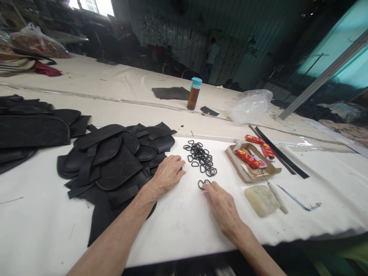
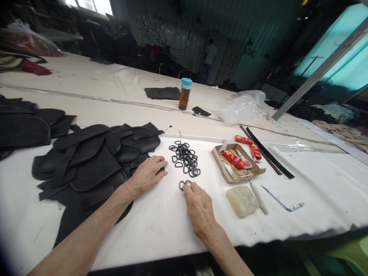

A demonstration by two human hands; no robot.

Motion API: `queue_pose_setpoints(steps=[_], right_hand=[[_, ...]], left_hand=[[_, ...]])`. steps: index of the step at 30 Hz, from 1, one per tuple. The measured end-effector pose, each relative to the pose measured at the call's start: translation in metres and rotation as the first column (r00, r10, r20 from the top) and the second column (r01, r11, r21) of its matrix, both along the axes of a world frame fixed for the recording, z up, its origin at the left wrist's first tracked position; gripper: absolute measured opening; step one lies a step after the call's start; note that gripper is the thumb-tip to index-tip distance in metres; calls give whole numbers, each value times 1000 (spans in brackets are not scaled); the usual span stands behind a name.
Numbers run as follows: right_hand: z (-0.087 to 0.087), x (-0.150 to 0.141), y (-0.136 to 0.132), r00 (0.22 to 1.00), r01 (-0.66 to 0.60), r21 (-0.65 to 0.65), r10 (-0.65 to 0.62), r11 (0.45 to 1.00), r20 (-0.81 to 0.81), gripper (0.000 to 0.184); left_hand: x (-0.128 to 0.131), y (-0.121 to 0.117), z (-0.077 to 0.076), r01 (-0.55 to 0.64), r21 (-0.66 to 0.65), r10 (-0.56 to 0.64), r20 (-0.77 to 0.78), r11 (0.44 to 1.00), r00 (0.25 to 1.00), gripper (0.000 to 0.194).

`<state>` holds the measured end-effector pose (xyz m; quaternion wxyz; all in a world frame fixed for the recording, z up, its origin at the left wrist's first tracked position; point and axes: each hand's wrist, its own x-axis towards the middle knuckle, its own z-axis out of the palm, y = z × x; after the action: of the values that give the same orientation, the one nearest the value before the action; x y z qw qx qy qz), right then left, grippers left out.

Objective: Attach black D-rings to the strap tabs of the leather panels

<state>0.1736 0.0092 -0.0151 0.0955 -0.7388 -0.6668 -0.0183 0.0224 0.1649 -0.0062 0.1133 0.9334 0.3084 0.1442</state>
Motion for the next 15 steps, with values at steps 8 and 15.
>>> queue_pose_setpoints(steps=[8,15], right_hand=[[-1,-7,-19,983,-23,163,52,986,-175,20],[-9,-10,0,999,-27,231,37,973,-37,24]], left_hand=[[1,1,-1,-8,-5,8,14,1000,1000,14],[1,1,-1,-3,-4,3,27,1000,1000,14]])
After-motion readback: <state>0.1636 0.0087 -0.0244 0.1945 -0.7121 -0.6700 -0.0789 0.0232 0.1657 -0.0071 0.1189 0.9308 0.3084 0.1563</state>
